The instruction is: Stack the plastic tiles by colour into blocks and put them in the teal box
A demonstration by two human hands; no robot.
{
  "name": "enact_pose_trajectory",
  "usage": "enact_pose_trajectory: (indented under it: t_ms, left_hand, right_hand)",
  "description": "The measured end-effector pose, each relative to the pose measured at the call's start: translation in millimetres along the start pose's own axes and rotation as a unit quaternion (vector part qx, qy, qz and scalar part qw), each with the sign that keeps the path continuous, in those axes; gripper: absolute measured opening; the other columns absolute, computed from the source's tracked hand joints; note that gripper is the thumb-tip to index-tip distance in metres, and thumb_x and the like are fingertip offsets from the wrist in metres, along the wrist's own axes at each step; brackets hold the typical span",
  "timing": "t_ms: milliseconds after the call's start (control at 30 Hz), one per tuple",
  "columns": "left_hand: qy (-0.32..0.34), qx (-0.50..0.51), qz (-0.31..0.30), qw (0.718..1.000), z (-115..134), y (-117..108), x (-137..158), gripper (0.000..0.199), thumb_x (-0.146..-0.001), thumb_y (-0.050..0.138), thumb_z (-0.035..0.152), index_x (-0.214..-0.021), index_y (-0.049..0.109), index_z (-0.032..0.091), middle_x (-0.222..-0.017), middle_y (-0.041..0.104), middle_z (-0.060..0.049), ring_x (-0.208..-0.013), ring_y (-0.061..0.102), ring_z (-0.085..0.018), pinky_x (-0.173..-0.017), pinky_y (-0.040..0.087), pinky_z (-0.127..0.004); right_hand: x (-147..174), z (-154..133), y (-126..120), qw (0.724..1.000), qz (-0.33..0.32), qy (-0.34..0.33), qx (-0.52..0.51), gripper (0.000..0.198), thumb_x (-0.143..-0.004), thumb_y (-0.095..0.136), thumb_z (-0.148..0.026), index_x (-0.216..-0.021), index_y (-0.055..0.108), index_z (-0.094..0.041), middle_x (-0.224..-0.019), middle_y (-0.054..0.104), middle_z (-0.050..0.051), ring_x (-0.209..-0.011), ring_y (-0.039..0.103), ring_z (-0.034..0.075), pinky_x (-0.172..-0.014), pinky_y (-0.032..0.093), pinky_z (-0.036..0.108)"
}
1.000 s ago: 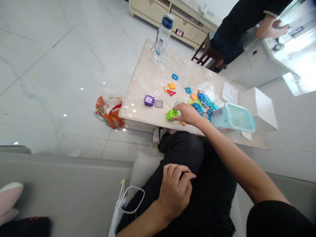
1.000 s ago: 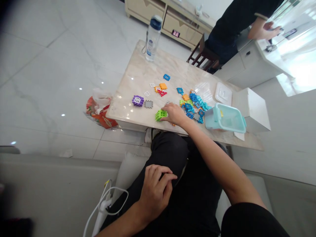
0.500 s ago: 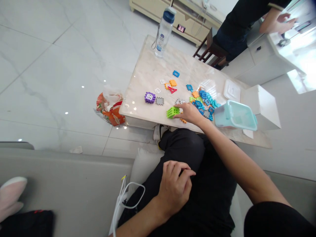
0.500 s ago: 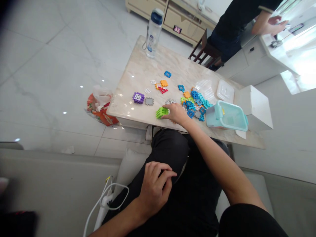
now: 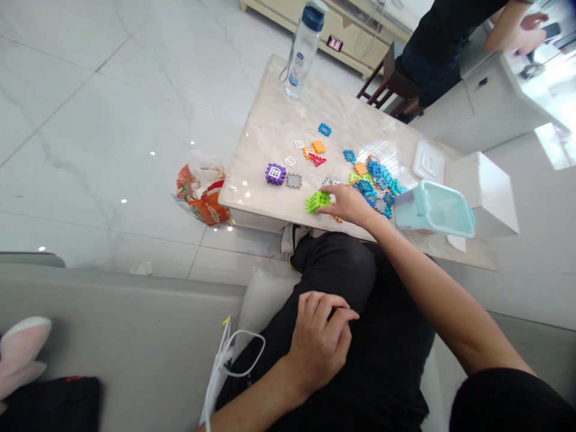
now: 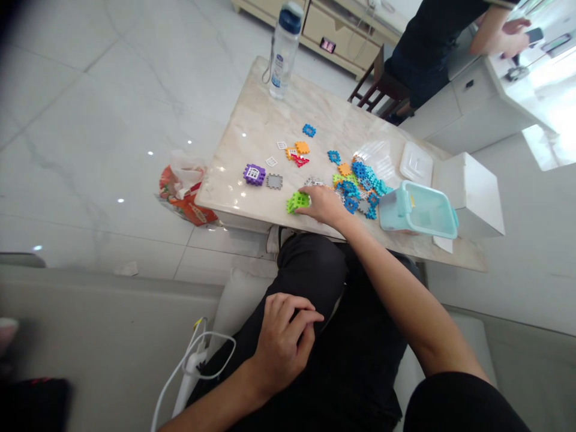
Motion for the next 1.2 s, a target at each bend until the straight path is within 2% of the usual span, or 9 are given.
enact_pose_trajectory:
  t_ms: [133, 233, 400, 700, 933, 1067, 1200]
  left_hand:
    - [-0.005, 0.002, 0.003, 1.000, -0.4, -0.5, -1.0, 0.027, -0.095, 0.063, 0.002, -0.109, 0.072, 0.022, -0.106, 0.072, -0.005, -0.100, 0.062, -0.022, -0.094, 0.044, -0.041]
    - [-0.006, 0.003, 0.003, 1.000, -0.8, -0.8, -1.6, 0.027, -0.095, 0.063, 0.002, -0.109, 0.072, 0.022, -0.105, 0.072, -0.005, -0.100, 0.061, -0.022, -0.094, 0.044, -0.042]
    - [-0.010, 0.004, 0.002, 1.000, -2.2, -2.7, -3.3, 0.027, -0.095, 0.062, 0.002, -0.108, 0.072, 0.023, -0.104, 0.072, -0.005, -0.099, 0.061, -0.022, -0.093, 0.044, -0.042]
    - [-0.025, 0.002, 0.020, 1.000, -6.9, -11.2, -6.9, 0.026, -0.095, 0.063, 0.002, -0.105, 0.074, 0.023, -0.102, 0.071, -0.005, -0.097, 0.061, -0.021, -0.090, 0.043, -0.041]
    - [-0.033, -0.004, 0.023, 0.999, -5.8, -12.8, -10.5, 0.026, -0.095, 0.061, 0.001, -0.102, 0.074, 0.023, -0.100, 0.070, -0.005, -0.095, 0.062, -0.021, -0.089, 0.043, -0.041]
    - [-0.039, -0.025, 0.026, 0.999, -6.6, -14.5, -11.5, 0.025, -0.096, 0.061, 0.003, -0.102, 0.074, 0.023, -0.099, 0.070, -0.004, -0.095, 0.061, -0.022, -0.088, 0.043, -0.042]
    - [-0.032, -0.055, 0.033, 0.997, -8.6, -22.0, -11.7, 0.026, -0.098, 0.059, 0.003, -0.104, 0.074, 0.024, -0.100, 0.069, -0.005, -0.096, 0.062, -0.021, -0.088, 0.045, -0.041]
  right_hand:
    - [-0.5, -0.5, -2.8, 1.000, -0.012, -0.001, 0.014, 0.061, -0.090, 0.084, -0.049, -0.141, 0.071, -0.018, -0.134, 0.078, 0.016, -0.125, 0.073, 0.038, -0.109, 0.055, 0.047]
    - [-2.2, -3.3, -1.8, 0.999, -0.020, -0.014, 0.025, 0.071, -0.088, 0.087, -0.047, -0.148, 0.065, -0.016, -0.138, 0.075, 0.018, -0.127, 0.071, 0.039, -0.109, 0.055, 0.048]
    - [-12.1, -10.9, 10.2, 0.999, -0.030, -0.029, 0.022, 0.083, -0.083, 0.092, -0.045, -0.154, 0.058, -0.016, -0.147, 0.069, 0.020, -0.134, 0.067, 0.039, -0.113, 0.053, 0.047]
    - [-14.1, -9.2, 25.9, 0.995, -0.022, -0.092, -0.031, 0.059, -0.087, 0.087, -0.033, -0.139, 0.067, -0.013, -0.138, 0.071, 0.018, -0.130, 0.066, 0.034, -0.116, 0.050, 0.043]
    - [-14.6, -9.6, 28.8, 0.993, -0.009, -0.106, -0.057, 0.053, -0.088, 0.083, -0.030, -0.135, 0.070, -0.010, -0.130, 0.074, 0.019, -0.124, 0.069, 0.033, -0.113, 0.051, 0.043]
    - [-17.2, -12.5, 28.7, 0.995, 0.009, -0.070, -0.077, 0.052, -0.085, 0.084, -0.029, -0.132, 0.072, -0.012, -0.130, 0.076, 0.018, -0.124, 0.070, 0.034, -0.114, 0.051, 0.043]
    - [-16.1, -7.8, 10.0, 0.982, 0.062, 0.039, -0.172, 0.051, -0.080, 0.087, -0.034, -0.124, 0.078, -0.011, -0.113, 0.081, 0.013, -0.109, 0.075, 0.033, -0.105, 0.056, 0.045]
Point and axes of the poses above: each hand's wrist, its own x-axis away from the middle knuckle, its own y-axis out of the palm, z = x × y, the point moved 4 cm from there along -x, towards the middle knuckle
